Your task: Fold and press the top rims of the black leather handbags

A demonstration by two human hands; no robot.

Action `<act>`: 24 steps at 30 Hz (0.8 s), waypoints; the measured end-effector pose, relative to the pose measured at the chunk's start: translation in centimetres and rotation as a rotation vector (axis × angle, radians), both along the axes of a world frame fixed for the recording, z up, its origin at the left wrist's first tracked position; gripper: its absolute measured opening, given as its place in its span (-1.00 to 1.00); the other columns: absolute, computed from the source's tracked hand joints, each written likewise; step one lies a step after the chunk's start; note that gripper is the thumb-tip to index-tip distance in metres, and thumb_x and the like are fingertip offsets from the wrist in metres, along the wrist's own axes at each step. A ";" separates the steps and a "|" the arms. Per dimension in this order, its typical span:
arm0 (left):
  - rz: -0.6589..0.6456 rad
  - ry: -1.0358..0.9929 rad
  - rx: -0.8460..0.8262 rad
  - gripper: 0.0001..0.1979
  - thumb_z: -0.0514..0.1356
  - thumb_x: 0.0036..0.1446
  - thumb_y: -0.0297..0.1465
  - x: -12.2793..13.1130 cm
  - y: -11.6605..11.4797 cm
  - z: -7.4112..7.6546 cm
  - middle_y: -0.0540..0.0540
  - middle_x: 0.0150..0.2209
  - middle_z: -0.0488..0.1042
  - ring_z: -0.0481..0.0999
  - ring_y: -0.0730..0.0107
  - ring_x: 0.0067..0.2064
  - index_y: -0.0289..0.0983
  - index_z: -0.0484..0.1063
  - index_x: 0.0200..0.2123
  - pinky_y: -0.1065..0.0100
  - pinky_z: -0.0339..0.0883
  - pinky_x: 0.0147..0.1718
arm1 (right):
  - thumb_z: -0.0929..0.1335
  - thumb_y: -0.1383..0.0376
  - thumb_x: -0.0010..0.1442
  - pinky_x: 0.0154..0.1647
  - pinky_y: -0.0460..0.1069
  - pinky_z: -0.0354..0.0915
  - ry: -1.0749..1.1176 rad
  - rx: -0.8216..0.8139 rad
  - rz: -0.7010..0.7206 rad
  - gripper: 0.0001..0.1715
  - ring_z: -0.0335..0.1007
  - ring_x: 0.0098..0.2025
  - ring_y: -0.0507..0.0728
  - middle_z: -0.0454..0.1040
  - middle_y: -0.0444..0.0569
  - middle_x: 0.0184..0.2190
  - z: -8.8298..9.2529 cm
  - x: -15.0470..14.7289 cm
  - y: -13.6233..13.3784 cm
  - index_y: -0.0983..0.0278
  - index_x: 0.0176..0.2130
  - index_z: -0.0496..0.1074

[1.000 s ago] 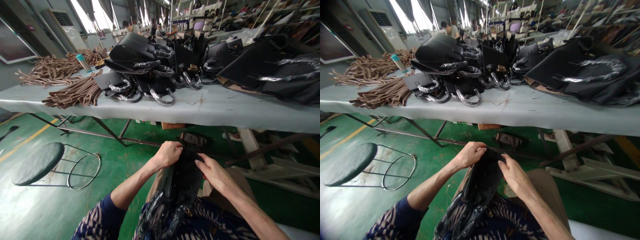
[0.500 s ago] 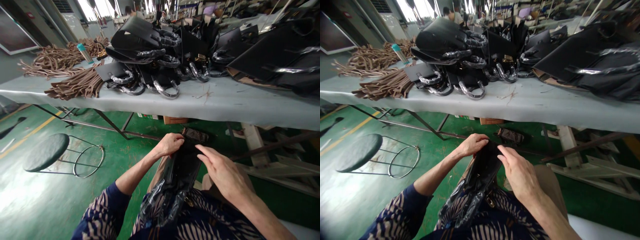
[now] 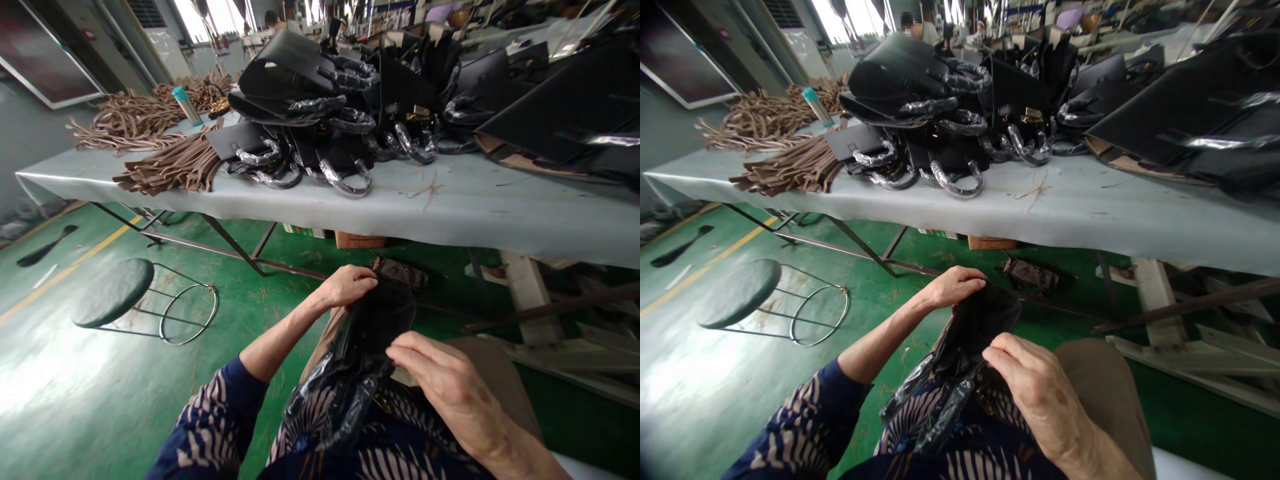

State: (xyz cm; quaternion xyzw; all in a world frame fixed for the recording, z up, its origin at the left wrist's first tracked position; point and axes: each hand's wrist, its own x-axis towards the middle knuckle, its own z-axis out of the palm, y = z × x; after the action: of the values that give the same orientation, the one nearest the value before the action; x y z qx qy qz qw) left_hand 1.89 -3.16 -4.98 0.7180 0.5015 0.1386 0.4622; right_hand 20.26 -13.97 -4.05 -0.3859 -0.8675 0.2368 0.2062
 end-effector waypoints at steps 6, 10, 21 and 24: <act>-0.019 -0.006 -0.106 -0.60 -0.04 0.06 -0.26 0.9 0.1 0.3 -0.04 -0.45 0.41 0.31 0.53 -0.68 -0.32 0.42 -0.15 0.50 0.18 -0.74 | 0.22 0.32 0.16 -0.39 -0.04 0.27 -0.108 -0.188 -0.031 -0.73 0.35 -0.37 0.11 0.44 -0.05 -0.46 1.5 0.4 0.9 0.18 -0.44 0.47; -0.022 0.057 -0.155 -0.61 -0.03 0.05 -0.29 1.9 0.4 0.7 -0.04 -0.48 0.40 0.31 0.52 -0.70 -0.31 0.41 -0.12 0.49 0.22 -0.73 | 0.28 0.09 0.10 -0.22 -0.02 0.28 -0.091 -0.491 -0.187 -0.75 0.38 -0.23 0.16 0.49 -0.08 -0.32 2.8 0.0 2.7 0.13 -0.37 0.50; -0.014 0.030 -0.249 -0.67 0.05 0.07 -0.26 3.6 0.8 -0.2 0.03 -0.60 0.33 0.31 0.54 -0.64 -0.29 0.43 -0.15 0.47 0.33 -0.61 | 0.31 0.01 0.04 -0.35 -0.03 0.39 0.133 -1.040 -0.380 -0.53 0.43 -0.23 0.18 0.47 0.01 -0.31 1.3 -3.8 4.7 0.31 -0.18 0.33; 0.018 -0.167 -0.369 -0.62 0.07 0.09 -0.19 3.7 0.8 -0.5 0.03 -0.59 0.31 0.34 0.53 -0.62 -0.33 0.40 -0.13 0.43 0.37 -0.58 | 0.31 0.08 0.06 -0.13 0.04 0.34 0.228 -0.946 -0.405 -0.59 0.38 -0.10 0.23 0.48 0.01 -0.27 0.6 -3.5 4.2 0.32 -0.18 0.34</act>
State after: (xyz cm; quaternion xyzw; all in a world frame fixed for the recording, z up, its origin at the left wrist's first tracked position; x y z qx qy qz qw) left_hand 5.55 -2.33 -5.49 0.6028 0.4847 0.1074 0.6246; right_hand 16.80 -9.79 -3.49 -0.5683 -0.5460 0.5985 0.1442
